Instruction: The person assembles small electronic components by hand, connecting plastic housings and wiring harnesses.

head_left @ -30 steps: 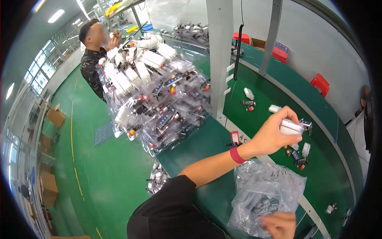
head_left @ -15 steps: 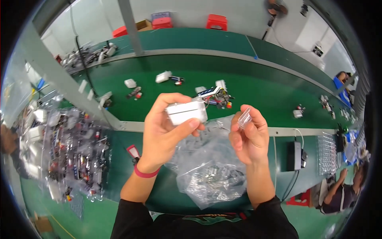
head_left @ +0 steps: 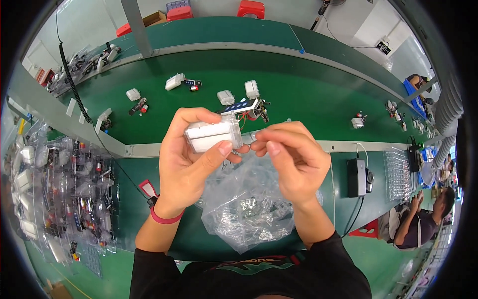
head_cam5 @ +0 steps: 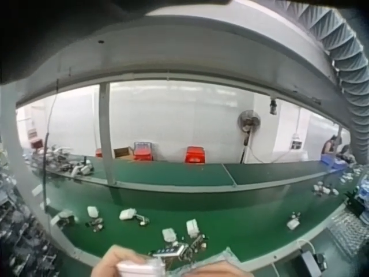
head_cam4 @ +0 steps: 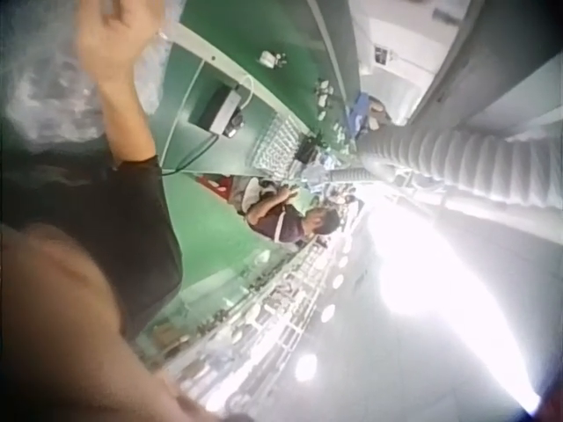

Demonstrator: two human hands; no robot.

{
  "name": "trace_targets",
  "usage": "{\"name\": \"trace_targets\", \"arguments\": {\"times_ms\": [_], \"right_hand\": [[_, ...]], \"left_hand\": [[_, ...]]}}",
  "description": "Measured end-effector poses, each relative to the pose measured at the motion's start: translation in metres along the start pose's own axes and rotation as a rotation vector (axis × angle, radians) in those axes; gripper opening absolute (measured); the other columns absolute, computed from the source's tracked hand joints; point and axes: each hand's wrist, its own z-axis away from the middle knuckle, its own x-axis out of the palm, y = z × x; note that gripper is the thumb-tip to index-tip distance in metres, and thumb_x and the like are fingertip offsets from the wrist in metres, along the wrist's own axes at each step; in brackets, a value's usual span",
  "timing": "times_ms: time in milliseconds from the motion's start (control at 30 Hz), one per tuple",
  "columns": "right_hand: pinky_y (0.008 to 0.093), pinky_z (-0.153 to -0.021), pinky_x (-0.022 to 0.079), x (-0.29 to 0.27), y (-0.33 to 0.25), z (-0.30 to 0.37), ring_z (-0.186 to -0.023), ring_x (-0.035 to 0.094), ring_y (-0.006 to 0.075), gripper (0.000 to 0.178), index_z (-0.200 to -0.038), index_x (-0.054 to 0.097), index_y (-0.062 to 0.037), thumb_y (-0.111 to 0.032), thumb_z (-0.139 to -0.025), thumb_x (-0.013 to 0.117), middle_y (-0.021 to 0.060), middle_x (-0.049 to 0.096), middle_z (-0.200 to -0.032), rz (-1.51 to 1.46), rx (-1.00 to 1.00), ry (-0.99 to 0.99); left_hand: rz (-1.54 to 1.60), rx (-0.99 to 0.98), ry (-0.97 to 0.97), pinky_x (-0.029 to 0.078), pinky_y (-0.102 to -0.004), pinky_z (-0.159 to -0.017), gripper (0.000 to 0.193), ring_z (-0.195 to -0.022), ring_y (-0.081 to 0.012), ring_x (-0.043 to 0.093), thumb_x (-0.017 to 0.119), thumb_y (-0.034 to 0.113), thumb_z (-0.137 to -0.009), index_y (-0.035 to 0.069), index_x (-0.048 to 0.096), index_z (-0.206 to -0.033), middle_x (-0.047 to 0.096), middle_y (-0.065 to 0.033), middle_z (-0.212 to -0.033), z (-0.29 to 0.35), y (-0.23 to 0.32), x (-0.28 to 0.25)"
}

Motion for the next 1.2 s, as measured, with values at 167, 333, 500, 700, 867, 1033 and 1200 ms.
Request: {"name": "trace_targets", "arguments": {"times_ms": [167, 333, 500, 700, 867, 1033, 1200], "right_hand": [[0.0227, -0.06, 0.048, -0.039, 0.0, -0.018, -0.069, 0.061, 0.014, 0.016, -0.096, 0.064, 0.0065, 0.005, -0.083, 0.056, 0.0114, 0.063, -0.084, 0.226, -0.032, 0.066], [0.0223, -0.059, 0.047, -0.081, -0.007, -0.026, -0.07, 0.06, 0.0127, 0.015, -0.097, 0.064, 0.0036, 0.0, -0.085, 0.055, 0.0092, 0.063, -0.083, 0.411, 0.173, 0.101], [0.0286, -0.064, 0.048, -0.087, 0.074, -0.013, -0.075, 0.059, 0.0191, 0.026, -0.107, 0.063, -0.0045, -0.009, -0.081, 0.063, 0.0093, 0.058, -0.087, 0.835, 0.271, -0.424], [0.0332, -0.076, 0.046, -0.075, 0.115, -0.003, -0.086, 0.055, 0.0247, 0.035, -0.11, 0.062, -0.0064, -0.016, -0.077, 0.069, 0.0106, 0.051, -0.094, 1.008, 0.145, -0.738], [0.0327, -0.067, 0.047, -0.077, 0.12, -0.004, -0.077, 0.057, 0.0235, 0.04, -0.112, 0.06, -0.0061, -0.011, -0.073, 0.071, 0.0088, 0.052, -0.09, 0.884, 0.198, -0.645], [0.0271, -0.061, 0.045, -0.069, 0.093, -0.006, -0.072, 0.053, 0.0164, 0.041, -0.112, 0.06, -0.0044, -0.003, -0.072, 0.07, 0.0051, 0.051, -0.082, 0.745, 0.328, -0.517], [0.0218, -0.056, 0.04, -0.048, 0.028, -0.012, -0.063, 0.049, 0.0084, 0.033, -0.107, 0.064, -0.002, -0.001, -0.075, 0.069, 0.0001, 0.055, -0.076, 0.442, -0.008, -0.24]], "left_hand": [[-0.036, -0.026, 0.101, 0.055, -0.0303, -0.064, 0.028, -0.081, -0.0266, 0.065, 0.056, -0.001, -0.084, 0.0, 0.044, -0.109, 0.059, -0.017, -0.101, -0.014, -0.009, -0.017], [-0.112, 0.151, 0.241, 0.054, -0.0297, -0.063, 0.03, -0.079, -0.0281, 0.065, 0.052, 0.003, -0.086, -0.003, 0.043, -0.114, 0.058, -0.0213, -0.103, -0.019, 0.02, -0.031], [-0.122, 0.139, 0.271, 0.054, -0.0287, -0.062, 0.031, -0.077, -0.0266, 0.065, 0.051, 0.004, -0.086, -0.004, 0.042, -0.115, 0.057, -0.022, -0.104, -0.015, 0.022, -0.047], [-0.1, 0.085, 0.251, 0.054, -0.03, -0.061, 0.03, -0.076, -0.0274, 0.065, 0.052, 0.003, -0.086, -0.003, 0.043, -0.113, 0.058, -0.0206, -0.102, -0.017, 0.016, -0.039], [-0.09, 0.066, 0.182, 0.054, -0.0298, -0.06, 0.029, -0.076, -0.0274, 0.066, 0.054, 0.002, -0.085, -0.003, 0.044, -0.112, 0.06, -0.0193, -0.098, -0.019, 0.014, -0.039], [-0.052, 0.022, 0.174, 0.054, -0.0298, -0.06, 0.029, -0.076, -0.0269, 0.066, 0.055, 0.003, -0.085, -0.002, 0.044, -0.111, 0.06, -0.0178, -0.097, -0.021, 0.008, -0.036], [-0.016, -0.05, 0.136, 0.055, -0.0301, -0.06, 0.029, -0.076, -0.0253, 0.066, 0.056, 0.002, -0.085, -0.001, 0.044, -0.111, 0.06, -0.016, -0.094, -0.017, 0.001, -0.025]]}}
